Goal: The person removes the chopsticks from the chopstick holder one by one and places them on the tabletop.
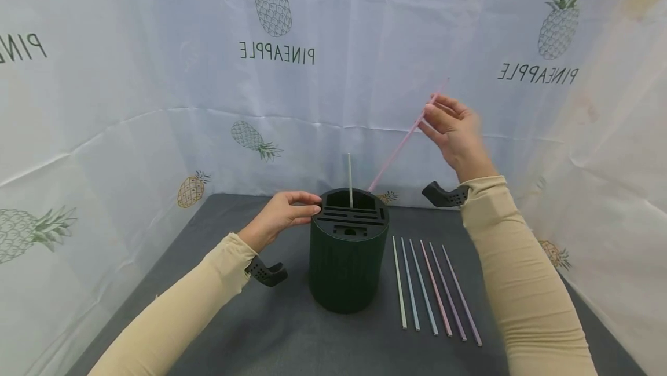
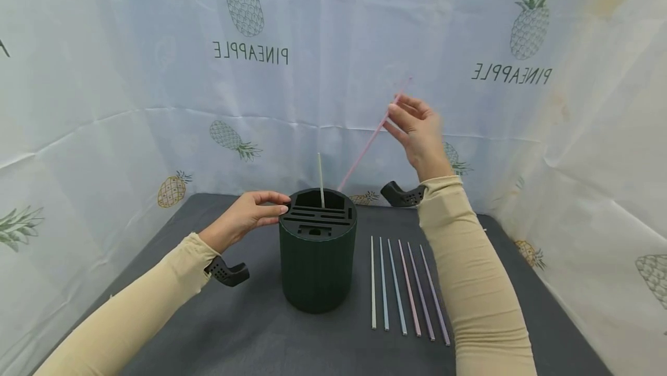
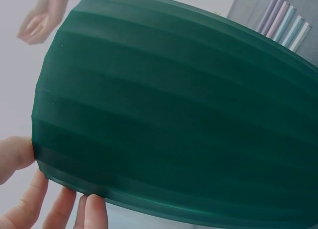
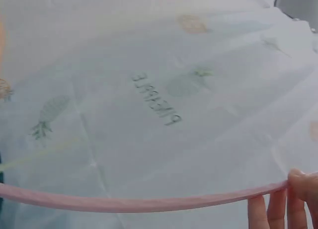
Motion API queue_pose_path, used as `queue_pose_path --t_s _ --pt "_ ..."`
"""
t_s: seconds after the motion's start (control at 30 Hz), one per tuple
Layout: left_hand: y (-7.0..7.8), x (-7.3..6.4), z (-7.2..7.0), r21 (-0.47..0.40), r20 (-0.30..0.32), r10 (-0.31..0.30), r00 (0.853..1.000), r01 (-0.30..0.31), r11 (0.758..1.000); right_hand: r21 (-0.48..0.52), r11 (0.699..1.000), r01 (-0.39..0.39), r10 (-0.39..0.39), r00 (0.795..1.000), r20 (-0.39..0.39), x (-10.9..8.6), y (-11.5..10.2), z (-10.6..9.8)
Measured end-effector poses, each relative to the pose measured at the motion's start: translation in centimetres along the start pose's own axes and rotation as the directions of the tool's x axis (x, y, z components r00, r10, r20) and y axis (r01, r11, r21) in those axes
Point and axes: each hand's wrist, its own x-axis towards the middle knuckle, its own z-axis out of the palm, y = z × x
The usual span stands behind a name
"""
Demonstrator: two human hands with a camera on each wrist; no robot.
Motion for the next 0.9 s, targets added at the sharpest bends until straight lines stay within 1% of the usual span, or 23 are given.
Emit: queue_pose_path --t_s 0.1,0.13,0.2,0.27,0.33,0.4,0.47,0.53,0.57,0.67,0.7,0.73,0.8,0.83,0.9 --pt "0.0 0.0 -0.1 0.000 0.001 0.003 1.000 -0.003 1.000 0.061 0.998 0.032 -0.028 0.998 -0.054 -0.2 -1.4 -1.7" --pt "0.0 -0.1 -0.1 0.000 0.002 0.004 1.000 -0.004 1.000 0.063 0.997 0.037 -0.033 0.997 -0.067 -0.3 -1.7 -2.4" --pt "0.0 -0.1 -0.1 0.001 0.002 0.005 1.000 -0.005 1.000 0.046 0.999 0.024 -0.020 0.996 -0.082 -0.5 -2.3 -3.8" --pt "0.0 -0.1 -0.2 0.000 0.001 0.007 1.000 -0.007 1.000 -0.002 1.000 -0.010 0.010 0.996 -0.090 -0.8 -2.6 -5.5" --pt "0.0 -0.1 -0.2 -0.001 0.001 0.008 1.000 -0.008 1.000 -0.080 0.995 -0.052 0.044 0.995 -0.093 -1.1 -2.6 -7.2" --pt "-0.1 -0.1 -0.3 0.000 0.002 0.011 1.000 -0.011 1.000 -0.193 0.976 -0.106 0.089 0.992 -0.095 -1.4 -2.3 -9.2" --pt "-0.1 -0.1 -0.2 -0.002 0.002 0.013 1.000 -0.013 1.000 -0.293 0.942 -0.163 0.144 0.986 -0.087 -1.7 -1.8 -11.4" --pt "-0.1 -0.1 -0.2 -0.005 0.005 0.014 1.000 -0.014 1.000 -0.391 0.893 -0.222 0.207 0.975 -0.080 -2.2 -1.2 -13.7" --pt "-0.1 -0.1 -0.1 -0.006 0.006 0.015 1.000 -0.015 1.000 -0.423 0.871 -0.250 0.242 0.967 -0.074 -2.4 -0.8 -14.9" --pt "-0.1 -0.1 0.0 -0.010 0.006 0.011 1.000 -0.011 1.000 -0.536 0.782 -0.318 0.326 0.942 -0.083 -3.2 0.7 -18.3" --pt "-0.1 -0.1 0.0 -0.010 0.007 0.008 1.000 -0.008 1.000 -0.580 0.743 -0.335 0.346 0.933 -0.096 -3.5 1.3 -19.3" --pt "-0.1 -0.1 0.1 -0.010 0.006 0.007 1.000 -0.007 1.000 -0.604 0.715 -0.351 0.364 0.925 -0.106 -3.8 1.9 -20.3" --pt "-0.1 -0.1 0.1 -0.012 0.004 0.006 1.000 -0.006 1.000 -0.673 0.641 -0.369 0.386 0.913 -0.133 -4.6 3.1 -22.1" --pt "-0.2 -0.2 0.1 -0.015 0.005 0.007 1.000 -0.007 1.000 -0.676 0.629 -0.385 0.398 0.906 -0.145 -4.9 3.6 -22.8" --pt "-0.2 -0.2 0.1 -0.020 0.005 0.011 1.000 -0.011 1.000 -0.712 0.574 -0.405 0.415 0.893 -0.174 -5.7 4.7 -24.1"
